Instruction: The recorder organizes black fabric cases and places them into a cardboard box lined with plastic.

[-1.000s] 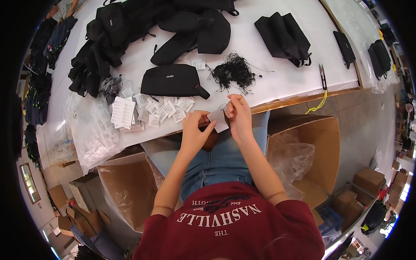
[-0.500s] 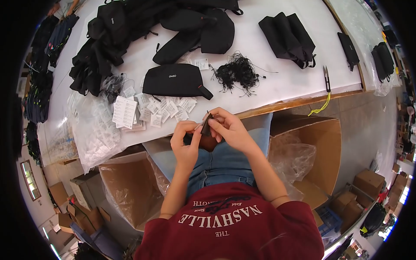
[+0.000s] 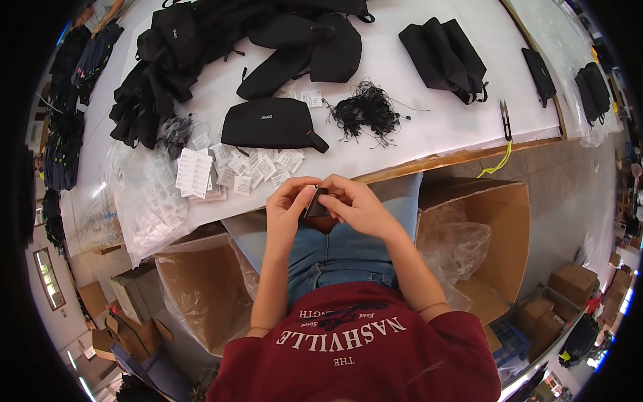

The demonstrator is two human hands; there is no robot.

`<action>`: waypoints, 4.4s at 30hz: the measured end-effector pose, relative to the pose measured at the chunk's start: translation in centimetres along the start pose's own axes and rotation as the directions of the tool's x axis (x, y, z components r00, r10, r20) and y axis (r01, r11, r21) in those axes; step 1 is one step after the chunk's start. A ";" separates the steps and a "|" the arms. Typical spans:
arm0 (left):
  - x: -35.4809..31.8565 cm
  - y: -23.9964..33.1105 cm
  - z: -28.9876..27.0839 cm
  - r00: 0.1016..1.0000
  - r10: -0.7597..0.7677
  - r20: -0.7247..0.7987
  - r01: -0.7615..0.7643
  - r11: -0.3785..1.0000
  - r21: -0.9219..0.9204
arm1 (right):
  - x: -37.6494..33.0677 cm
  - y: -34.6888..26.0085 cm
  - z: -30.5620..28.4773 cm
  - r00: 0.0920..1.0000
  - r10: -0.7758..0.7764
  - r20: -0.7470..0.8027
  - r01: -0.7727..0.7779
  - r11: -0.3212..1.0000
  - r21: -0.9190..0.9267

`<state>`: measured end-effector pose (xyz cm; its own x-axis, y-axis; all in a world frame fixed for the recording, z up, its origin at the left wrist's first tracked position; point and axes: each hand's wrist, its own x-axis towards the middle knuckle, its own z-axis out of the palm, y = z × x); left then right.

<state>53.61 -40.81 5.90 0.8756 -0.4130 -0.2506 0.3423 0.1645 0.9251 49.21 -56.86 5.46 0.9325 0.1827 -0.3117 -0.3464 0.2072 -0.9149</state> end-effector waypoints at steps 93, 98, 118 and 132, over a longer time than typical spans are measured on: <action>-1.9 2.6 0.9 0.910 0.409 0.066 -0.382 0.768 0.514 | -1.2 -2.7 0.8 0.977 -0.172 -0.122 0.188 0.973 0.132; -1.8 2.9 1.3 0.888 0.451 0.083 -0.410 0.699 0.586 | -1.4 -2.6 1.0 0.977 -0.129 -0.168 0.147 0.984 0.099; -1.6 2.7 0.9 0.898 0.409 0.159 -0.420 0.694 0.585 | -1.8 -3.0 0.2 0.984 -0.174 -0.041 0.176 0.983 0.045; -2.5 3.6 0.5 0.904 0.254 0.344 -0.423 0.650 0.631 | 2.5 -5.0 1.5 0.890 -0.418 -0.180 0.245 0.774 -0.584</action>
<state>52.50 -39.62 9.96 0.7613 -0.6395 0.1069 -0.3629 -0.2838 0.8875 53.10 -55.99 9.70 0.9935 -0.0969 0.0589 0.0206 -0.3564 -0.9341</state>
